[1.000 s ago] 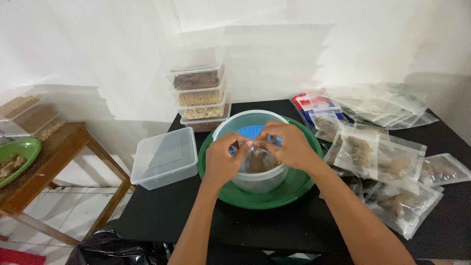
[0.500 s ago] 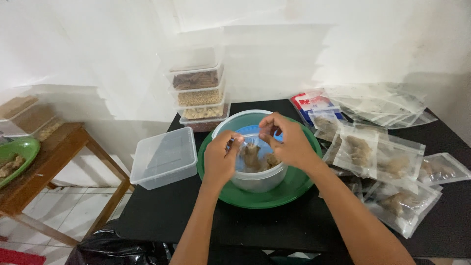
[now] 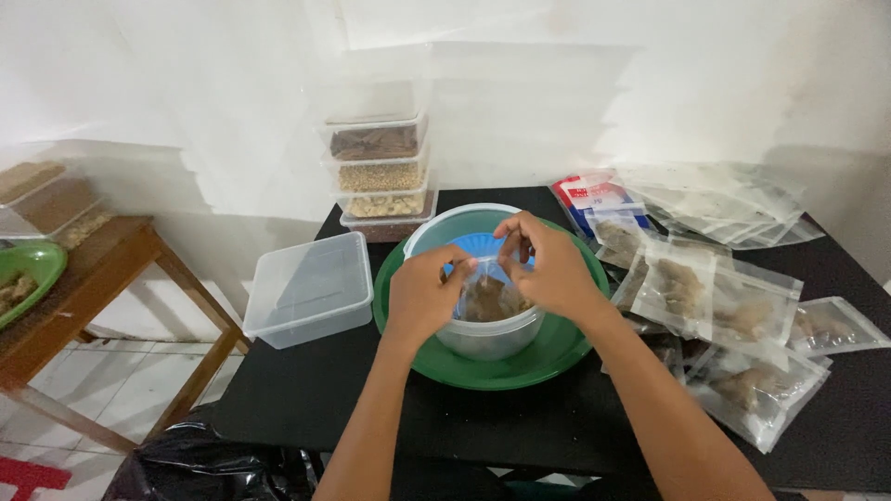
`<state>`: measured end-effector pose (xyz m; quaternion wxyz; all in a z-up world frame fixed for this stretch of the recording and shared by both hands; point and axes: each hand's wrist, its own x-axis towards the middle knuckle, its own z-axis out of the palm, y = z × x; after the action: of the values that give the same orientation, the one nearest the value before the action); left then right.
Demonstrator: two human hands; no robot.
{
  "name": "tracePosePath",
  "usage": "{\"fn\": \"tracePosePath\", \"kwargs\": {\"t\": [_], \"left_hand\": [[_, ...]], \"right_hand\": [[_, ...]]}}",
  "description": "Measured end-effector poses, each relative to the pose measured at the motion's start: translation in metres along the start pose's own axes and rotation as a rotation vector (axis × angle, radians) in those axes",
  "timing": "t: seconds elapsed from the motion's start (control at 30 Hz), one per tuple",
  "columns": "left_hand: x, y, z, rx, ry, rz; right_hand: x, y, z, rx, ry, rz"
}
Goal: The person places pieces of ginger from a white container into individual small plastic bags, seals the bags by hand, and sets them on the table.
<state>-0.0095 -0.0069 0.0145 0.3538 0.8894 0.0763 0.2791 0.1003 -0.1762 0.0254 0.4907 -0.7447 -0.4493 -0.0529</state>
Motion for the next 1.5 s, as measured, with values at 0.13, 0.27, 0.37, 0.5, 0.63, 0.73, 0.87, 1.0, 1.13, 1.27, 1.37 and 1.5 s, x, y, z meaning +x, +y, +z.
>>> {"fn": "tracePosePath", "kwargs": {"t": [0.13,0.27,0.37,0.5,0.63,0.73,0.87,1.0,1.13,1.27,1.37,1.5], "left_hand": [[-0.001,0.001,0.0,-0.023,0.077,0.025],[-0.003,0.0,-0.001,-0.05,0.013,0.002],[-0.005,0.002,-0.001,-0.041,0.048,0.017],[-0.006,0.001,0.003,0.016,0.129,0.088],[-0.008,0.005,0.001,-0.016,0.123,0.038],[-0.005,0.001,0.003,-0.015,0.14,0.079],[-0.005,-0.006,0.005,-0.04,0.194,0.108],[-0.003,-0.005,0.006,-0.1,0.219,0.134],[0.004,0.01,-0.006,-0.095,0.271,0.313],[0.017,0.055,-0.024,-0.223,0.25,0.523],[0.037,0.084,-0.022,-0.298,0.141,0.567],[0.061,0.122,-0.002,-0.133,-0.078,0.49]], "right_hand": [[-0.001,-0.01,-0.001,-0.095,-0.023,-0.026],[-0.002,-0.01,0.001,-0.027,0.006,-0.022],[-0.002,-0.011,0.001,-0.016,0.015,-0.022],[-0.001,-0.01,0.0,-0.035,-0.004,-0.031],[-0.003,-0.013,0.001,-0.063,0.014,-0.039],[-0.003,-0.014,0.001,-0.062,0.022,-0.029],[-0.003,-0.013,0.001,-0.036,0.007,-0.028],[-0.002,-0.006,0.006,0.04,0.124,-0.189],[0.005,-0.009,-0.002,-0.039,0.298,-0.305],[0.005,-0.034,-0.037,-0.018,0.388,-0.389],[0.0,-0.043,-0.072,0.021,0.343,-0.305],[-0.016,-0.059,-0.118,-0.026,0.072,0.049]]}}
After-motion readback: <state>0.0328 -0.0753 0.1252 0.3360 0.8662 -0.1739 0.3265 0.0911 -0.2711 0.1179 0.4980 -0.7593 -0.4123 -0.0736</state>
